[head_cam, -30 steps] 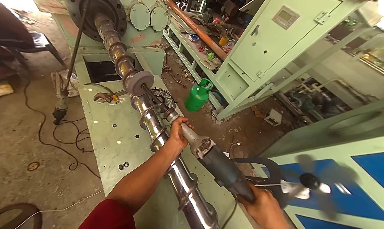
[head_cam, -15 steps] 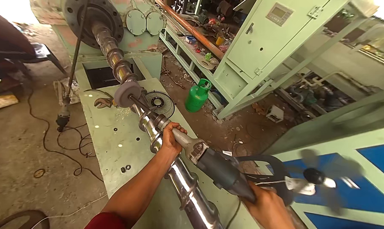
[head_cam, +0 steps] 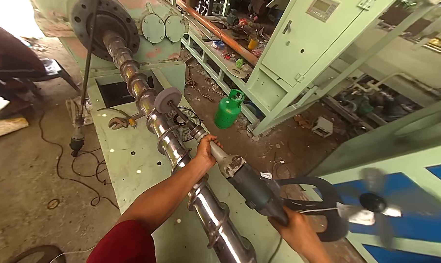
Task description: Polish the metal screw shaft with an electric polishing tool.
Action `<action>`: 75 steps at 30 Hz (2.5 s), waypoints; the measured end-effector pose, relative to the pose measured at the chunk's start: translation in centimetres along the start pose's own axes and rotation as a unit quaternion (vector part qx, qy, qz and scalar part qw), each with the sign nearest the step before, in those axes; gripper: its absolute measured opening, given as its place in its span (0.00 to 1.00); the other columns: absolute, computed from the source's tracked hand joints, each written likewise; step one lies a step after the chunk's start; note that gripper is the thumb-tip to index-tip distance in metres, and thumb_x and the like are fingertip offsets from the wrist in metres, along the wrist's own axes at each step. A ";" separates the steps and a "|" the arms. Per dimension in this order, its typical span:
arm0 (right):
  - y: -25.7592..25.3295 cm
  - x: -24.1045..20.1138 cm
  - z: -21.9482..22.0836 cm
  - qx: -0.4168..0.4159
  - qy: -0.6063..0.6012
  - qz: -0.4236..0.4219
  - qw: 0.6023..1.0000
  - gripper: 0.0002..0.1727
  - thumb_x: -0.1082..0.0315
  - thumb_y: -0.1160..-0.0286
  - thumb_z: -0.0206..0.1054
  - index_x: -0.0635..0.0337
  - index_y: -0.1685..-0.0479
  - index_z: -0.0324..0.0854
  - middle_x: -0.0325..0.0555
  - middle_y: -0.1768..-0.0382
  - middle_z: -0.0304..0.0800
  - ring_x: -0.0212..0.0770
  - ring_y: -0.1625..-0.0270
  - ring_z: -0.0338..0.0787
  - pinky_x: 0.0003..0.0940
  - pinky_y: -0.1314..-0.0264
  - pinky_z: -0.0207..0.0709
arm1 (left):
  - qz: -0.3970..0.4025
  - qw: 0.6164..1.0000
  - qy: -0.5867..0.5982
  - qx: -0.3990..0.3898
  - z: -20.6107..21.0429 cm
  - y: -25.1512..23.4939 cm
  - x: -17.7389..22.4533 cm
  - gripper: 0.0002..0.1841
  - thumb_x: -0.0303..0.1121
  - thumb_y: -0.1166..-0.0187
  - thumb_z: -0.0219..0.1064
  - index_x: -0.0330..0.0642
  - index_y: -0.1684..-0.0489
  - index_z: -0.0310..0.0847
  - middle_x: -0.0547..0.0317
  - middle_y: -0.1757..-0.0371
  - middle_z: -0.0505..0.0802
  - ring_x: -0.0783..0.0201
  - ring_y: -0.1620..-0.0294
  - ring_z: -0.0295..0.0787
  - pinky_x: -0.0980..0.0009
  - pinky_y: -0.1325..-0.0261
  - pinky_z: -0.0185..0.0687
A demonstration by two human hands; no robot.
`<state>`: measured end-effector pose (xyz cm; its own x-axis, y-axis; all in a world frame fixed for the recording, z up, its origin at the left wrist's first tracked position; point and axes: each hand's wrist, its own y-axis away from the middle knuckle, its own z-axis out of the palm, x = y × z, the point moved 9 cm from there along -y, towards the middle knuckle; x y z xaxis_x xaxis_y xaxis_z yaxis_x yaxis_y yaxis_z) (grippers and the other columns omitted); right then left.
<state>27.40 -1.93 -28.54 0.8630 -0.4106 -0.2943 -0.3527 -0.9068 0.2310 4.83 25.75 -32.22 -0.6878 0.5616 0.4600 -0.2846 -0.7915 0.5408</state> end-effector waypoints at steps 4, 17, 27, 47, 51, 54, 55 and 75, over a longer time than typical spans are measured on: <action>-0.9 0.7 1.5 -0.034 -0.042 0.010 0.998 0.24 0.44 0.43 0.80 0.55 0.57 0.90 0.49 0.71 0.92 0.53 0.63 0.93 0.65 0.57 0.84 | -0.026 0.999 -0.033 0.028 -0.7 -1.3 -0.8 0.06 0.28 0.28 0.65 0.48 0.66 0.72 0.61 0.78 0.77 0.64 0.81 0.76 0.66 0.71 0.81; -0.4 0.3 0.7 -0.026 -0.045 -0.002 0.999 0.23 0.44 0.41 0.79 0.53 0.57 0.91 0.47 0.70 0.93 0.50 0.63 0.94 0.63 0.56 0.84 | -0.029 0.998 -0.027 0.042 -0.5 -0.7 -0.7 0.06 0.29 0.29 0.67 0.48 0.65 0.72 0.61 0.77 0.78 0.64 0.80 0.77 0.66 0.72 0.81; 2.1 -1.9 -2.4 0.045 0.045 -0.035 0.997 0.25 0.49 0.42 0.79 0.56 0.50 0.92 0.56 0.72 0.93 0.62 0.66 0.94 0.70 0.61 0.82 | 0.006 0.999 0.044 -0.029 0.1 2.0 0.7 0.05 0.28 0.29 0.65 0.48 0.70 0.73 0.61 0.78 0.78 0.65 0.79 0.78 0.67 0.68 0.83; 5.2 -4.9 -5.1 0.026 0.105 -0.049 0.993 0.22 0.53 0.39 0.77 0.58 0.50 0.91 0.58 0.69 0.95 0.64 0.63 0.95 0.69 0.61 0.82 | 0.020 0.987 0.153 -0.046 -2.4 6.4 2.0 0.07 0.26 0.23 0.56 0.45 0.73 0.69 0.59 0.80 0.78 0.62 0.80 0.79 0.66 0.66 0.85; 5.8 -4.3 -4.8 0.015 0.074 -0.034 0.997 0.25 0.49 0.40 0.78 0.59 0.49 0.91 0.59 0.67 0.95 0.65 0.62 0.95 0.71 0.58 0.82 | 0.015 0.988 0.135 -0.072 -1.5 7.9 2.6 0.08 0.24 0.25 0.55 0.45 0.75 0.69 0.59 0.80 0.78 0.62 0.79 0.79 0.66 0.65 0.85; 7.0 -4.2 -4.1 0.003 0.024 -0.025 0.999 0.29 0.48 0.38 0.80 0.64 0.47 0.90 0.61 0.66 0.95 0.65 0.60 0.95 0.71 0.54 0.82 | 0.013 0.988 0.114 -0.104 0.2 9.4 3.4 0.09 0.23 0.25 0.56 0.44 0.76 0.69 0.59 0.79 0.78 0.62 0.78 0.80 0.66 0.64 0.85; 7.5 -4.3 -4.0 0.008 0.007 -0.029 1.000 0.28 0.48 0.38 0.80 0.65 0.49 0.90 0.60 0.67 0.94 0.63 0.61 0.95 0.70 0.55 0.82 | 0.011 0.987 0.109 -0.114 0.8 9.8 3.6 0.09 0.23 0.25 0.56 0.44 0.76 0.70 0.59 0.79 0.79 0.62 0.77 0.80 0.66 0.63 0.85; 10.5 1.0 -2.4 -0.018 -0.103 0.024 0.994 0.25 0.50 0.36 0.82 0.64 0.52 0.91 0.56 0.64 0.95 0.52 0.58 0.95 0.61 0.49 0.86 | -0.058 0.991 0.071 -0.099 2.8 9.6 -2.7 0.09 0.35 0.15 0.66 0.42 0.64 0.75 0.58 0.75 0.81 0.63 0.77 0.82 0.66 0.64 0.88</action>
<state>25.43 -11.63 -24.23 0.7525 -0.4667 -0.4647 -0.3748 -0.8836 0.2806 5.75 17.31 -26.31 -0.7256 0.6230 0.2920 -0.4826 -0.7633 0.4295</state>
